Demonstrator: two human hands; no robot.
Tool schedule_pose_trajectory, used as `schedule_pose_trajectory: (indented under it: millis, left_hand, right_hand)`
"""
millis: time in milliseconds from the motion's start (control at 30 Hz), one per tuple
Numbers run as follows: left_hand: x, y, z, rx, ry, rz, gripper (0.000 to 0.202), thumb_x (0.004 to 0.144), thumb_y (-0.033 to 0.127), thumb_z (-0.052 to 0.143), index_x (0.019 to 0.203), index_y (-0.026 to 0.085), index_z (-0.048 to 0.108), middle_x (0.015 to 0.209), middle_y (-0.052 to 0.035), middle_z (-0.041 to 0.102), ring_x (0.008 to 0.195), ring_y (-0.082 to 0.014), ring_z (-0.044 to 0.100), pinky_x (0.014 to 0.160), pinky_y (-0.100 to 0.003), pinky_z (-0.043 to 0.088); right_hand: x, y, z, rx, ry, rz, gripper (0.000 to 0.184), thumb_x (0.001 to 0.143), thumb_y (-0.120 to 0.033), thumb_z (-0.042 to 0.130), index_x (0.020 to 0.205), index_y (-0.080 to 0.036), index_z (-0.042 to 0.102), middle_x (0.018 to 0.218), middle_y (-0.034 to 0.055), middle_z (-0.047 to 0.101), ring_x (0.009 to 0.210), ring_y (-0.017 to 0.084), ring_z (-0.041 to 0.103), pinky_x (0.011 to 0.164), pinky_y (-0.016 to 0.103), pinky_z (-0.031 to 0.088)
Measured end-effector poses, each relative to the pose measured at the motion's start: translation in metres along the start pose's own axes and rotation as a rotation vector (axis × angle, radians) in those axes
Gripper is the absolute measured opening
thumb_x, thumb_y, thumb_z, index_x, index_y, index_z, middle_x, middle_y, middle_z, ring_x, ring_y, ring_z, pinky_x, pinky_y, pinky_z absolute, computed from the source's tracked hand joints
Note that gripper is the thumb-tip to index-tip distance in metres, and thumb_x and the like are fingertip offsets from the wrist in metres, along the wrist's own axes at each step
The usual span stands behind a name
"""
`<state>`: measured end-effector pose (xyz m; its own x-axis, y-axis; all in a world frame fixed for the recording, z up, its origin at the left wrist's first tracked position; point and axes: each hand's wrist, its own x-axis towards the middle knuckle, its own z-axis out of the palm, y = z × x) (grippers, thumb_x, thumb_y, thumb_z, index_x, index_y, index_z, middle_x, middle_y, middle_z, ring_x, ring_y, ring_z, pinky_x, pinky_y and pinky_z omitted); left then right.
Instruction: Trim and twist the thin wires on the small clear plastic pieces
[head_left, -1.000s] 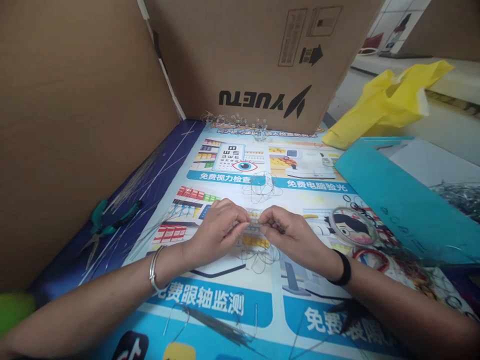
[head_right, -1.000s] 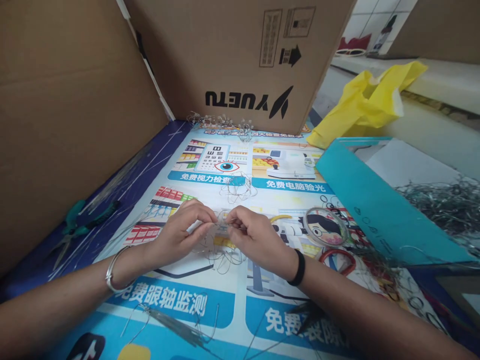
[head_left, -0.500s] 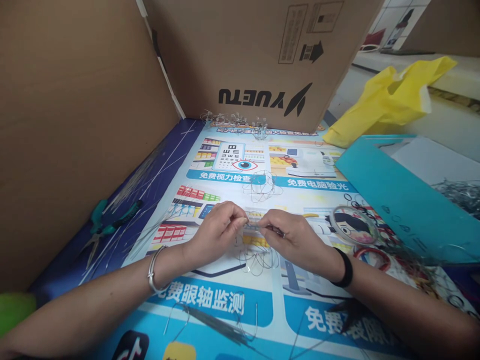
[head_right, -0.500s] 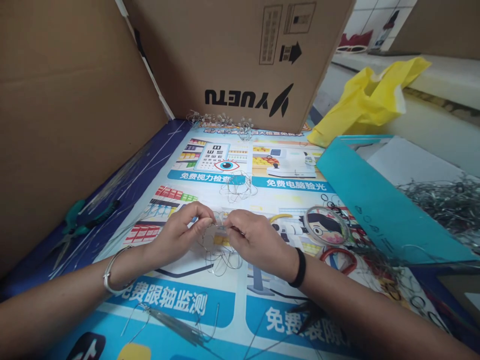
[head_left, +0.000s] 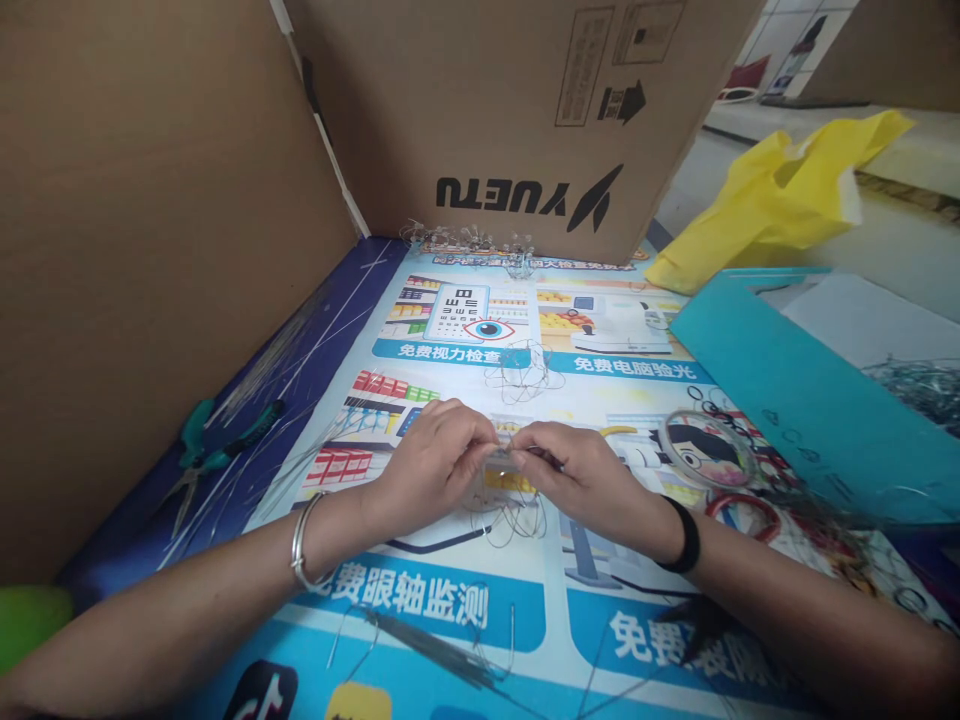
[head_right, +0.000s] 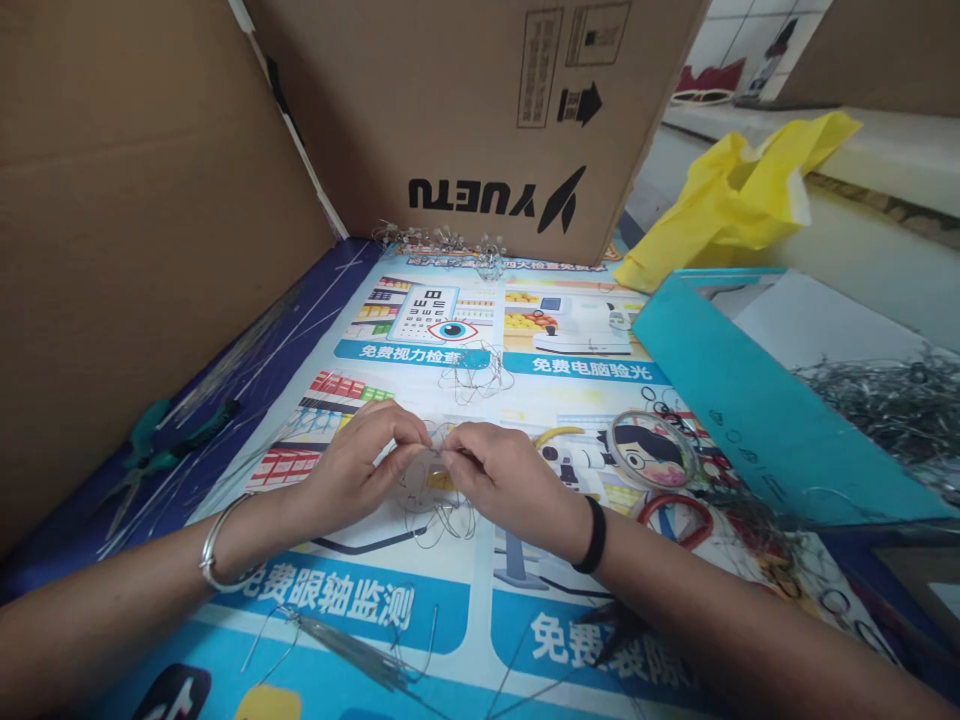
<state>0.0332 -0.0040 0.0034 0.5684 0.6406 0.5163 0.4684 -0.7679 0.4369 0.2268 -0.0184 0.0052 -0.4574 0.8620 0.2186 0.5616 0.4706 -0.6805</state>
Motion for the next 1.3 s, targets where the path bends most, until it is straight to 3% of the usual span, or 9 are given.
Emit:
schedule_pose_trajectory:
  millis: [467,700,967,1300]
  left_hand:
    - [-0.001,0.005,0.002,-0.019,0.045,-0.006,0.011,0.089,0.018,0.041,0.080,0.017,0.048,0.078,-0.0036,0.060,0.075,-0.0156,0.050,0.072,-0.033,0.040]
    - [0.001,0.009,-0.004,0.271,-0.096,0.008,0.016,0.088,0.018,0.041,0.077,0.015,0.053,0.076,-0.0044,0.060,0.073,-0.0168,0.051,0.070,-0.033,0.041]
    - [0.004,0.019,-0.014,0.389,-0.250,0.049,0.019,0.086,0.015,0.041,0.075,0.015,0.057,0.069,-0.0043,0.056,0.069,-0.0183,0.050,0.066,-0.033,0.043]
    - [0.003,0.015,-0.006,0.388,-0.176,0.062,0.020,0.085,0.015,0.041,0.074,0.015,0.057,0.068,-0.0040,0.056,0.067,-0.0174,0.050,0.061,-0.032,0.040]
  right_hand:
    - [0.001,-0.003,0.001,-0.132,0.035,-0.172,0.016,0.082,-0.013,0.042,0.069,-0.017,0.051,0.064,0.0003,0.054,0.060,0.010,0.048,0.057,0.021,0.036]
    - [0.000,0.001,0.004,-0.164,0.038,-0.149,0.015,0.078,-0.011,0.042,0.068,-0.017,0.051,0.064,0.0004,0.054,0.060,0.011,0.048,0.057,0.022,0.036]
    - [0.000,0.001,0.007,-0.179,0.026,-0.141,0.015,0.077,-0.009,0.042,0.068,-0.017,0.051,0.065,0.0011,0.055,0.061,0.011,0.048,0.057,0.022,0.036]
    - [-0.001,0.002,0.008,-0.150,0.058,-0.151,0.015,0.075,-0.010,0.043,0.063,-0.017,0.048,0.060,-0.0017,0.050,0.056,0.009,0.044,0.054,0.021,0.033]
